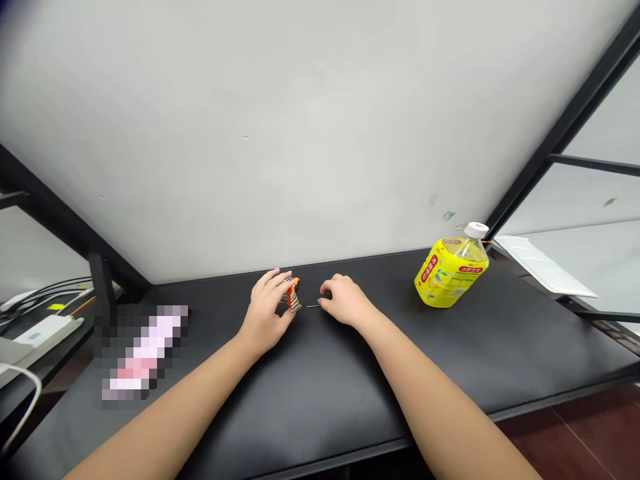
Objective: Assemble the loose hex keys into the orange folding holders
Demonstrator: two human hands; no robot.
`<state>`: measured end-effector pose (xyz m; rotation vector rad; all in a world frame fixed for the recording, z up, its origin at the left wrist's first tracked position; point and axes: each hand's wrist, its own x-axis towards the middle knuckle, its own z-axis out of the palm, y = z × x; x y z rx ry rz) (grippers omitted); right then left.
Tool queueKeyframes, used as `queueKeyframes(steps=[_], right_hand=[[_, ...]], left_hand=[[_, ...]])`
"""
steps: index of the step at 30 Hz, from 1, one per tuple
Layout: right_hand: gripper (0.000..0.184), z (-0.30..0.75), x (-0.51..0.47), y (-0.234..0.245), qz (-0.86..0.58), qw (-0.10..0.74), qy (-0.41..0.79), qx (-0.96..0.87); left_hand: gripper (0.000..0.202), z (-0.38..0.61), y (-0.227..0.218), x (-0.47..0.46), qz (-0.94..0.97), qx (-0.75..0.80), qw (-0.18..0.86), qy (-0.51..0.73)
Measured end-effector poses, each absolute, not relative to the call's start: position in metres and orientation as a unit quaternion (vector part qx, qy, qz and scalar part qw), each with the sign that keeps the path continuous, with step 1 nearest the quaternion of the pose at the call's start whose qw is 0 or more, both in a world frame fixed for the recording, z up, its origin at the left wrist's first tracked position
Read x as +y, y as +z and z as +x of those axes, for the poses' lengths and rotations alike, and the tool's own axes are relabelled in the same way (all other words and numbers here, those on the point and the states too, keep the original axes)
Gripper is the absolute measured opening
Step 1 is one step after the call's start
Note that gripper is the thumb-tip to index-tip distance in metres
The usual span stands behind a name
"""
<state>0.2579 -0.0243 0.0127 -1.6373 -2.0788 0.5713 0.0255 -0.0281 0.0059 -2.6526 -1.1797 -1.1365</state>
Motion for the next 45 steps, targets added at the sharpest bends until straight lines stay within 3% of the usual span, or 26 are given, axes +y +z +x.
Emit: queueKeyframes(steps=[9,29,32,38,45], right_hand=[[0.006,0.245,-0.035,0.021,-0.603,0.067,0.204,-0.768],[0.009,0.231,-0.046,0.02,-0.589,0.045,0.126,-0.797],[0.009,0.234,-0.044,0.021,-0.582,0.095,0.151,-0.793],[0.008,0.243,-0.041,0.028,-0.517,0.309,0.353,-0.716],[0.009,0.24,-0.042,0.026,-0.485,0.346,0.465,-0.655]], left_hand=[[0.052,0.025,0.005,-0.027,-0.851,-0.37,0.002,-0.371],[0.049,0.022,0.005,-0.022,-0.86,-0.39,0.036,-0.328],[0.049,0.021,0.005,-0.021,-0.86,-0.389,0.042,-0.327],[0.048,0.022,0.004,-0.022,-0.864,-0.386,0.044,-0.321],[0.05,0.023,0.005,-0.025,-0.863,-0.388,0.049,-0.32]])
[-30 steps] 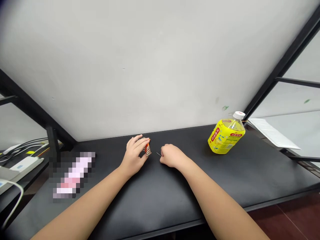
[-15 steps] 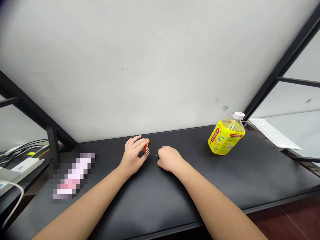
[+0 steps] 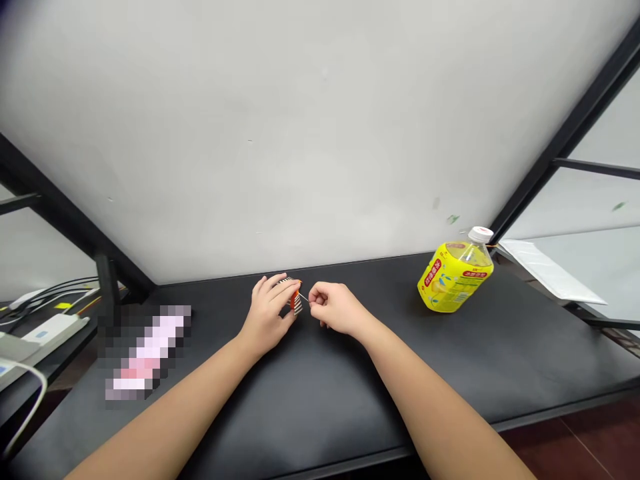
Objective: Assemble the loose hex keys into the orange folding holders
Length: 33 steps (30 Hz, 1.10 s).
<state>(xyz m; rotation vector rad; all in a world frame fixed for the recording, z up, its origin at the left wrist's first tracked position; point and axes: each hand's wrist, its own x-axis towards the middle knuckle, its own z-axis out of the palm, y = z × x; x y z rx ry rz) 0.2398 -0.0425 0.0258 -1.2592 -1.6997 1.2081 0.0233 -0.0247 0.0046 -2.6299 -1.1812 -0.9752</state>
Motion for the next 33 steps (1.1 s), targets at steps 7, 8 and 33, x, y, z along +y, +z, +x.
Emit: queueKeyframes(steps=[7,8,33], right_hand=[[0.011,0.241,-0.041,0.028,-0.49,0.351,0.499,-0.622],[0.011,0.241,-0.041,0.029,-0.492,0.348,0.505,-0.618],[0.038,0.217,-0.046,0.011,-0.386,0.474,0.649,-0.454]], left_hand=[[0.05,0.025,0.008,-0.027,-0.871,-0.376,0.052,-0.313],[0.049,0.025,0.008,-0.027,-0.872,-0.374,0.052,-0.311],[0.035,0.03,0.007,-0.035,-0.876,-0.375,0.009,-0.304]])
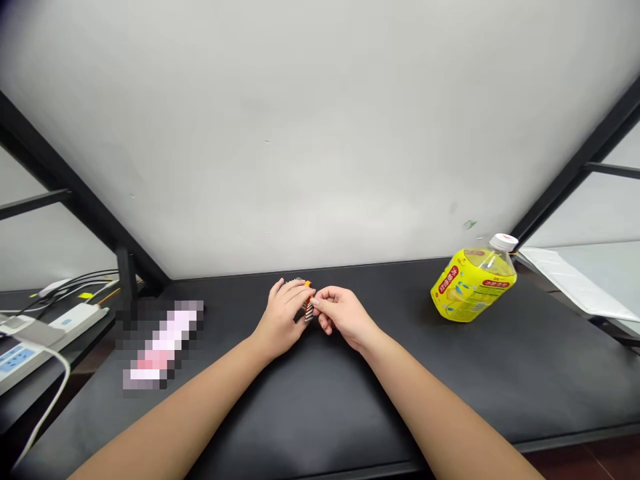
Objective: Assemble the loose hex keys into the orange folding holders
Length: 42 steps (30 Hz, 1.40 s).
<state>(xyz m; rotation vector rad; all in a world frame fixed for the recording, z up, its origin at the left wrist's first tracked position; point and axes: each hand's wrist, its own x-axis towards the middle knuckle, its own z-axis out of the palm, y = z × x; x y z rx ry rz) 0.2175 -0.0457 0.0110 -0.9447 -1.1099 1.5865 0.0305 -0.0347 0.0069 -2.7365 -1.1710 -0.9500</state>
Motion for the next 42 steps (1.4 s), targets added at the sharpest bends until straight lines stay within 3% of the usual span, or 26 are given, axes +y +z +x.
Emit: queueKeyframes(steps=[3,13,19,24,29,34,39,42], right_hand=[[0.037,0.218,-0.046,0.011,-0.376,0.462,0.652,-0.469],[0.038,0.221,-0.047,0.017,-0.418,0.431,0.672,-0.434],[0.027,0.221,-0.043,0.01,-0.501,0.396,0.582,-0.503],[0.018,0.234,-0.039,0.014,-0.508,0.328,0.576,-0.55],[0.022,0.24,-0.04,0.017,-0.508,0.281,0.567,-0.585],[0.023,0.248,-0.034,0.015,-0.583,0.241,0.487,-0.605],[0.023,0.283,-0.03,0.035,-0.673,0.172,0.31,-0.65],[0.024,0.314,-0.058,0.061,-0.691,0.276,0.171,-0.646]], left_hand=[[0.027,0.031,0.008,-0.036,-0.877,-0.362,0.015,-0.314],[0.031,0.035,0.009,-0.038,-0.886,-0.373,0.039,-0.274],[0.022,0.038,0.015,-0.041,-0.894,-0.374,-0.014,-0.248],[0.036,0.038,0.016,-0.042,-0.901,-0.383,-0.06,-0.196],[0.047,0.04,0.016,-0.038,-0.901,-0.399,-0.109,-0.129],[0.058,0.048,0.037,-0.057,-0.903,-0.414,-0.083,-0.084],[0.042,0.034,0.043,-0.132,-0.93,-0.326,-0.133,-0.103],[0.035,0.015,0.012,-0.182,-0.881,-0.398,-0.125,-0.221]])
